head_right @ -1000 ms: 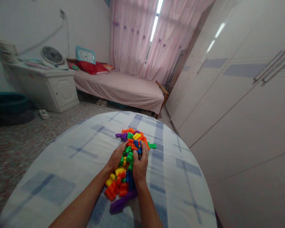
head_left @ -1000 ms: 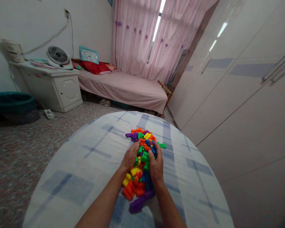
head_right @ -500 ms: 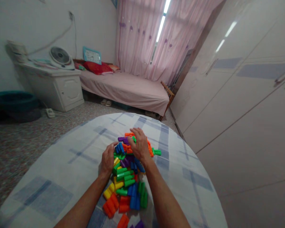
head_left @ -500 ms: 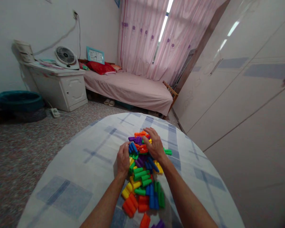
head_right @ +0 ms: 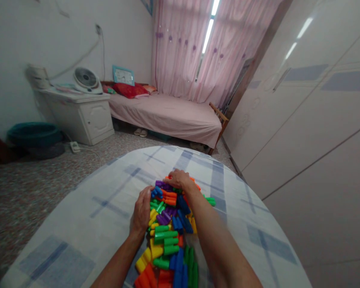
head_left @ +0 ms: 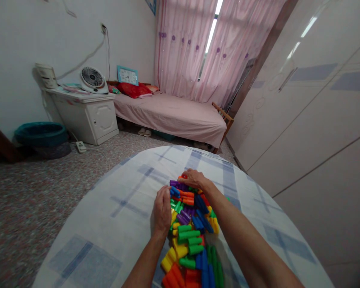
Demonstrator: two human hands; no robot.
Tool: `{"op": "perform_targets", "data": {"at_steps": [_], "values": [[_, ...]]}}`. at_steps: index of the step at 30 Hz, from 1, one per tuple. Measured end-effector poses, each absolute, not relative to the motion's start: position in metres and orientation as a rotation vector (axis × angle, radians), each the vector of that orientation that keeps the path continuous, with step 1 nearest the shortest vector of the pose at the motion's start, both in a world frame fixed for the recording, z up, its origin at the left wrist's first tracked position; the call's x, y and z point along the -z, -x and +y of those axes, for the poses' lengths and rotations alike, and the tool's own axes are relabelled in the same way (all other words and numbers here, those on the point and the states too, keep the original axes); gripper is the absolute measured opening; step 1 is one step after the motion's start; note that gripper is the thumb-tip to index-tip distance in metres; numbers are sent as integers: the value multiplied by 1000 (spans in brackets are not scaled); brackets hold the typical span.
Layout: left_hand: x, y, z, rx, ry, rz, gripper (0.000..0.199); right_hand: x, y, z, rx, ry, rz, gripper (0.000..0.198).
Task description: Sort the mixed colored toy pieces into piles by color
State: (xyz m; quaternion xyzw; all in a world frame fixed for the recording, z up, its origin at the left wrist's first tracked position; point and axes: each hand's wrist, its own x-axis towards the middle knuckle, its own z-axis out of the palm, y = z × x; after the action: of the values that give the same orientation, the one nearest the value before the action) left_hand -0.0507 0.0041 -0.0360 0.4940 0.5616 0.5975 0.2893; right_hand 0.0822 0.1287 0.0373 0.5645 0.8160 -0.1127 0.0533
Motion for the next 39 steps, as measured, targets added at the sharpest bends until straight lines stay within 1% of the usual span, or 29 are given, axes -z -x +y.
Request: {"op": "perform_targets", "data": {"at_steps": [4,9,14,18,21,23,25,27,29,31,34,39], "values": [[37,50,5,-1582,-1309,1501,40,-39,-95,107,347,-1639,2552,47],[32,48,5,-1576,-1309,1491,41,-50,-115,68,315,-1551,2881,28],[32,48,4,-1520,-1350,1497,45,-56,-127,20,460,-1498,3084,16],[33,48,3,-1486,-1355,1495,47,-56,-134,-20,530,-1490,3148,22],[32,47,3,-1488,-1354,1478,47,-62,-142,-29,599,-1504,3164,25],[32,47,2,-1498,-1347,1469,46,-64,-150,-15,613,-1602,3202,26],[31,47,2,-1501,-1335,1466,45,-62,-160,14,557,-1831,3200,30],[31,48,2,-1495,-1336,1461,45,-52,-169,50,480,-2063,3029,36],[32,48,2,-1487,-1342,1453,46,-39,-175,83,529,-2166,2758,43],[33,48,3,-1480,-1334,1457,47,-27,-175,106,608,-2137,2684,45],[34,48,4,-1474,-1328,1468,47,-17,-167,117,695,-2011,2692,43],[31,48,3,-1500,-1365,1467,46,-23,-155,99,745,-1797,2713,31]]}}
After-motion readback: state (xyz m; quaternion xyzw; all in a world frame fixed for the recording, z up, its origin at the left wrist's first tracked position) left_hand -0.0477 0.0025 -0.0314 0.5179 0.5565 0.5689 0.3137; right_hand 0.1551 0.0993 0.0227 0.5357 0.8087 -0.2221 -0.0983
